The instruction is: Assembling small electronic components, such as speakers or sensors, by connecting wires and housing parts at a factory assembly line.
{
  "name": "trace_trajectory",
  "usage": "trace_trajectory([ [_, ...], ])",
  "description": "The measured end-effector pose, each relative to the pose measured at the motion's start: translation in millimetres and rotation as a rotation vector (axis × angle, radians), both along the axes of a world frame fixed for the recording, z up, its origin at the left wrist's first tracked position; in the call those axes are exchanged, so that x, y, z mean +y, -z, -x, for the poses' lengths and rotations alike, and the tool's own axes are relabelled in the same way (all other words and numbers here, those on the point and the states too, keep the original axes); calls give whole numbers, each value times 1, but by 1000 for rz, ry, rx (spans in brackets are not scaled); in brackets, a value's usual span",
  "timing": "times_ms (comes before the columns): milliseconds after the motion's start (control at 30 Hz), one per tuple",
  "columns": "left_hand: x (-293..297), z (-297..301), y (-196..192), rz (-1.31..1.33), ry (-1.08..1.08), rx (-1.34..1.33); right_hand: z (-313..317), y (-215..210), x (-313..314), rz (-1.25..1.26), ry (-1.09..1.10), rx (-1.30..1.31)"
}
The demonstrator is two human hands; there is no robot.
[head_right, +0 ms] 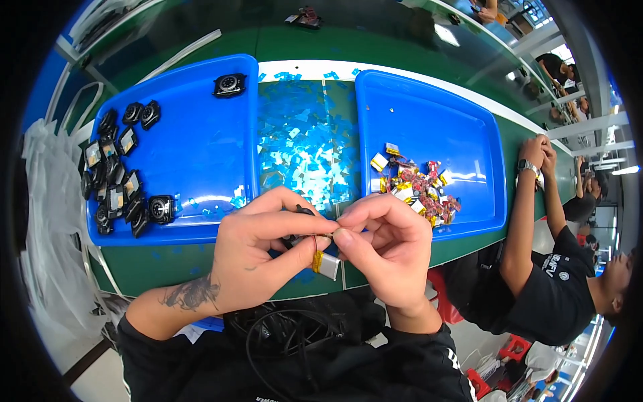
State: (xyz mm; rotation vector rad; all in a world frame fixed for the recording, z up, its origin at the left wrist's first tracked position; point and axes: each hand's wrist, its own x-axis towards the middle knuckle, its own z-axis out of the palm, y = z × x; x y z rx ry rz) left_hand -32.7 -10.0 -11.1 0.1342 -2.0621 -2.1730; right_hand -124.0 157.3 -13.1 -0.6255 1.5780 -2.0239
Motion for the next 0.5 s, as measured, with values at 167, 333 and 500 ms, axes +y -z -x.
trace_trajectory([
  [167, 2, 0, 1, -63, -17, 5, -5, -6, -5, 7, 25, -37],
  [333, 1, -1, 4, -52, -28, -12, -7, -7, -6, -73, 51, 39],
  [500, 1, 1, 1, -32, 17, 28, -3, -9, -6, -167, 81, 216],
])
